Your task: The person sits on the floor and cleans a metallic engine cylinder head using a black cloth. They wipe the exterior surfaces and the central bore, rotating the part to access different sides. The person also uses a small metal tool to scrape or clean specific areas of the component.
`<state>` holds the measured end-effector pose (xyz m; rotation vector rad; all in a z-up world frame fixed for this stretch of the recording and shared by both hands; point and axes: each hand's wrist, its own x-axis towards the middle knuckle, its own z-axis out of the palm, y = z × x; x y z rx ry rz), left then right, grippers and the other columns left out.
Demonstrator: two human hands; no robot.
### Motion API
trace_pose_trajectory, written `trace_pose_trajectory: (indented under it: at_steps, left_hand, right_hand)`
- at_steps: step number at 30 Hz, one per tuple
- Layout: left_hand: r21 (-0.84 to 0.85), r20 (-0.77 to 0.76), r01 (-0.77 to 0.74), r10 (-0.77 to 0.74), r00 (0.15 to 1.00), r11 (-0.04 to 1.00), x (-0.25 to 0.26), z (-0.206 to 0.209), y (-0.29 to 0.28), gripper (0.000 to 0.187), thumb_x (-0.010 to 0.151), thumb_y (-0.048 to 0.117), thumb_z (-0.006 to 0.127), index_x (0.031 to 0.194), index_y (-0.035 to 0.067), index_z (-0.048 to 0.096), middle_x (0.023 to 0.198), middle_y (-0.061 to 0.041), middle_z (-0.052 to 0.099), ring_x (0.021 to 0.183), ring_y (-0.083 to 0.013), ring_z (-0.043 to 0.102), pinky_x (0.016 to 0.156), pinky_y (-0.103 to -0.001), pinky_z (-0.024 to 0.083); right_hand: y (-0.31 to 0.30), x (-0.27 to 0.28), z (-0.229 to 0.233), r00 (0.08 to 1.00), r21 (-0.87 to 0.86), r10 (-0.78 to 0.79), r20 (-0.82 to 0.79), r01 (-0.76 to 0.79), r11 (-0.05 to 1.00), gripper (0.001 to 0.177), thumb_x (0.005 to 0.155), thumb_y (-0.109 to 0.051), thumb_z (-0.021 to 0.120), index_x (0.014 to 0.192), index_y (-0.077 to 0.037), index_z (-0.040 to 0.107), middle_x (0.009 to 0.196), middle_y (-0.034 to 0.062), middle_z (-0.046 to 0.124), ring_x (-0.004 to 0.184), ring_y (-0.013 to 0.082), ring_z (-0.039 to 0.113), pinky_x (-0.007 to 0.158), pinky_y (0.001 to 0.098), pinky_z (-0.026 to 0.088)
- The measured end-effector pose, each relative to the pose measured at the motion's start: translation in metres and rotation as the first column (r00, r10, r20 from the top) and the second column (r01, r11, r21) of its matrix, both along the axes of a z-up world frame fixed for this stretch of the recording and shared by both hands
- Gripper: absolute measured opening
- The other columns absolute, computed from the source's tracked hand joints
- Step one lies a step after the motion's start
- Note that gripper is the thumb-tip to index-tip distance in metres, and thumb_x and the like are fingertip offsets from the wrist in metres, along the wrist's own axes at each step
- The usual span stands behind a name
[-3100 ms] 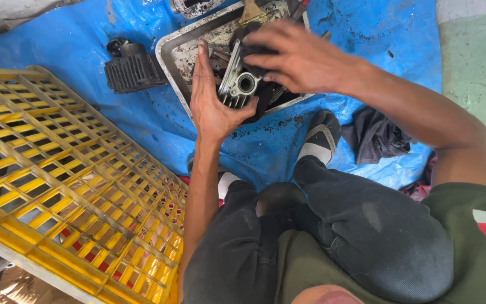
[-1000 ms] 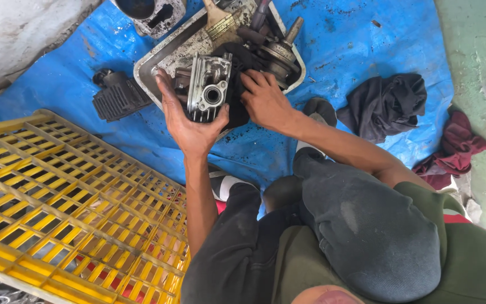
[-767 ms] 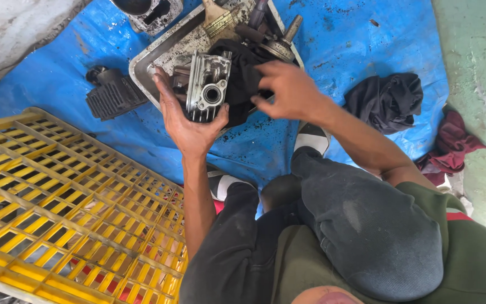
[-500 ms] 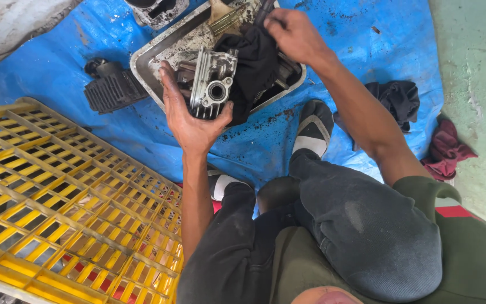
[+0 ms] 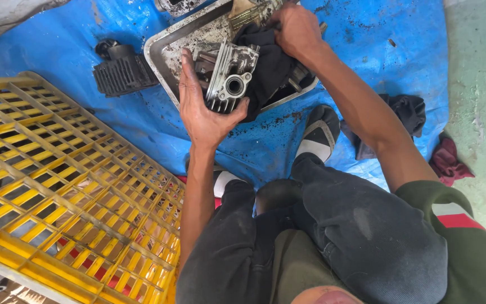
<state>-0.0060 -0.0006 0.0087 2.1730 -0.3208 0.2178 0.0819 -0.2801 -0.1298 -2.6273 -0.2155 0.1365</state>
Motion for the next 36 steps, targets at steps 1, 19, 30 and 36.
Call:
trace_pose_trajectory:
  at_steps: [1,19,30,36]
  left_hand:
    - [-0.001,0.000,-0.004,0.004,1.000,1.000,0.000,-0.001,0.000,0.129,0.069,0.025,0.099,0.165,-0.002,0.018,0.168,-0.022,0.036,0.144,-0.0362,0.050,0.107,-0.035,0.053]
    - [0.141,-0.027,0.010,-0.006,1.000,0.990,0.002,0.008,-0.003,0.124,0.068,0.032,0.099,0.162,0.000,0.025,0.167,-0.021,0.034,0.159,-0.0397,0.029,0.131,-0.057,0.025]
    - [0.079,0.127,0.090,-0.099,0.987,0.993,0.003,0.024,-0.009,0.073,0.088,0.024,0.094,0.148,0.006,0.057,0.160,-0.013,0.048,0.156,-0.0341,0.039,0.126,-0.057,0.027]
    - [-0.049,0.093,0.085,-0.080,0.992,0.995,0.023,0.049,-0.026,0.039,0.091,0.010,0.087,0.126,0.002,0.072,0.132,-0.011,0.071,0.128,-0.0290,0.064,0.123,-0.052,0.043]
  right_hand:
    - [-0.002,-0.001,0.001,1.000,-0.001,0.004,0.000,-0.004,1.000,0.028,0.078,-0.012,0.079,0.106,-0.010,0.081,0.103,0.0222,0.073,0.094,0.0434,0.069,0.081,0.0514,0.055]
    - [0.004,-0.055,0.114,0.890,0.891,-0.041,-0.453,0.454,0.001,0.025,0.114,-0.020,0.061,0.132,-0.002,0.059,0.112,0.0119,0.073,0.101,0.0202,0.075,0.082,0.0324,0.065]
    - [0.044,-0.076,0.153,0.888,0.899,0.143,-0.438,0.427,0.103,0.045,0.114,-0.007,0.052,0.157,-0.005,0.039,0.140,0.0154,0.065,0.112,0.0263,0.075,0.090,0.0377,0.069]
    - [0.053,-0.075,0.160,0.932,0.908,0.034,-0.360,0.342,0.243,0.037,0.114,0.000,0.050,0.151,-0.003,0.049,0.141,0.0147,0.064,0.117,0.0227,0.070,0.095,0.0401,0.068]
